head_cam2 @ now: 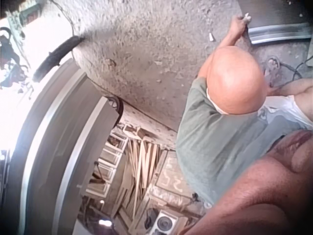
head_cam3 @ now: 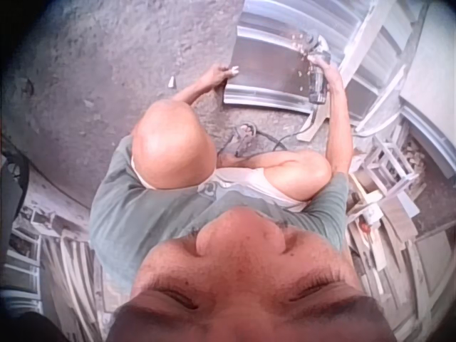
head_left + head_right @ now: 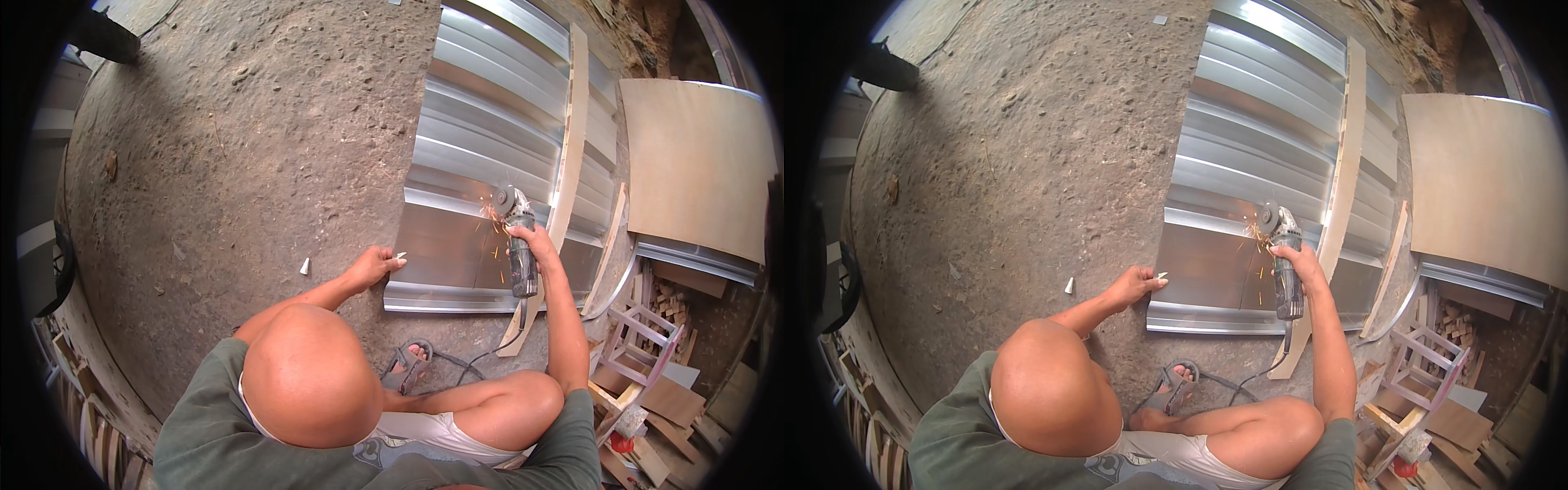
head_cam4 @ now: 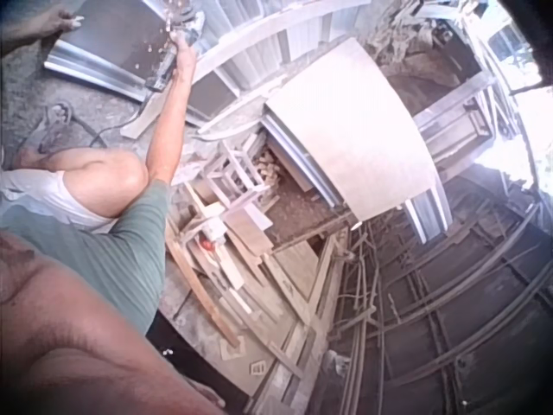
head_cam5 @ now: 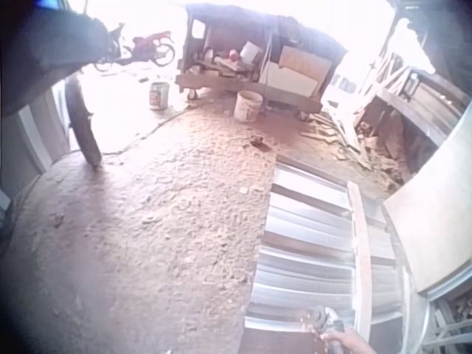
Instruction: The person cuts a metal sheet using an angle grinder. They hold the sheet steady with their left hand and guide the power tool across the metal to make a long cut while sparks fly.
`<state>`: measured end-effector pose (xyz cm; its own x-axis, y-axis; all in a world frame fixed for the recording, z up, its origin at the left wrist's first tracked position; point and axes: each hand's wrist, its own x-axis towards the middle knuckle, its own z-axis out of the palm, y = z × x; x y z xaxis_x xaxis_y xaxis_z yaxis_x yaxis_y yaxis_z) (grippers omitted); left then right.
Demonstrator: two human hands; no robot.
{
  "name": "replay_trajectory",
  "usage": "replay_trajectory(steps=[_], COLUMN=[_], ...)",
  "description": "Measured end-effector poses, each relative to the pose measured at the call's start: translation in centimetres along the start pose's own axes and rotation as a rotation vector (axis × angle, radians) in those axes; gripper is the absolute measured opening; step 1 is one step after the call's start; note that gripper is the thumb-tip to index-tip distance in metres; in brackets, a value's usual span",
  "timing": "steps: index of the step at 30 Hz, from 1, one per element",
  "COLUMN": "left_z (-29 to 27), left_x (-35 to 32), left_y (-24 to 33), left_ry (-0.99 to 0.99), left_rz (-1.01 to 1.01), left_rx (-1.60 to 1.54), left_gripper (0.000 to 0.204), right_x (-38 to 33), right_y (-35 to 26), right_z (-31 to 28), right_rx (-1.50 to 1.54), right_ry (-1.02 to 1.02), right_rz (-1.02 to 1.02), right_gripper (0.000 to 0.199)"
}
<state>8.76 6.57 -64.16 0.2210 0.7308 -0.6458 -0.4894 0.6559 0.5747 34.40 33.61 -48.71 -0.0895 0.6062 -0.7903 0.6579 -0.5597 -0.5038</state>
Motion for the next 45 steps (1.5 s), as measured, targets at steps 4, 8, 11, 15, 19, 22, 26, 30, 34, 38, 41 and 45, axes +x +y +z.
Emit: replay_trajectory(steps=[4, 8, 11, 15, 19, 22, 26, 30, 34, 38, 41, 45], left_z=[-0.2, -0.1, 0.1, -0.2, 0.0, -0.1, 0.0, -0.1, 0.0, 0.0, 0.4, 1.9], left_x=[0.3, 0.2, -0.2, -0.1, -0.2, 0.0, -0.1, -0.1, -0.2, -0.7, -0.6, -1.4], left_y=[-0.2, -0.1, 0.5, 0.4, 0.5, 0.2, 0.5, 0.0, 0.2, 0.8, -0.6, -0.5], left_ry=[0.004, -0.002, 0.0, 0.0, 0.002, 0.001, -0.001, 0.005, 0.005, 0.005, 0.004, 0.049], left_rz=[-0.011, 0.006, -0.006, -0.011, -0.01, -0.006, -0.016, -0.006, -0.011, -0.051, -0.057, -0.101], left_rx=[0.03, 0.001, 0.018, 0.052, 0.019, 0.043, 0.062, 0.01, 0.025, 0.085, 0.033, -0.015], left_gripper=[0.022, 0.022, 0.022, 0.023, 0.023, 0.023, 0.022, 0.022, 0.021, 0.022, 0.022, 0.021], right_x=[0.3, 0.2, 0.1, 0.1, 0.2, 0.2, 0.3, -0.1, -0.6, -1.5, -1.7, -1.4], right_y=[-0.3, -0.8, -0.8, -0.9, -0.8, -0.8, -0.5, -0.9, -1.6, -3.0, -4.1, -4.2], right_z=[-0.1, -0.1, -0.2, 0.0, -0.1, -0.1, -0.3, 0.0, -0.7, -1.7, -2.3, -3.8], right_rx=[-0.002, -0.012, -0.012, -0.018, -0.026, -0.032, -0.018, -0.015, 0.048, 0.103, 0.128, 0.141], right_ry=[-0.012, -0.002, -0.01, -0.008, 0.011, 0.016, 0.004, 0.005, 0.006, 0.021, 0.051, 0.073], right_rz=[-0.027, -0.012, -0.014, -0.014, -0.01, -0.008, -0.021, -0.035, -0.064, -0.119, -0.176, -0.212], right_gripper=[0.04, 0.042, 0.043, 0.045, 0.045, 0.044, 0.042, 0.041, 0.04, 0.038, 0.038, 0.036])
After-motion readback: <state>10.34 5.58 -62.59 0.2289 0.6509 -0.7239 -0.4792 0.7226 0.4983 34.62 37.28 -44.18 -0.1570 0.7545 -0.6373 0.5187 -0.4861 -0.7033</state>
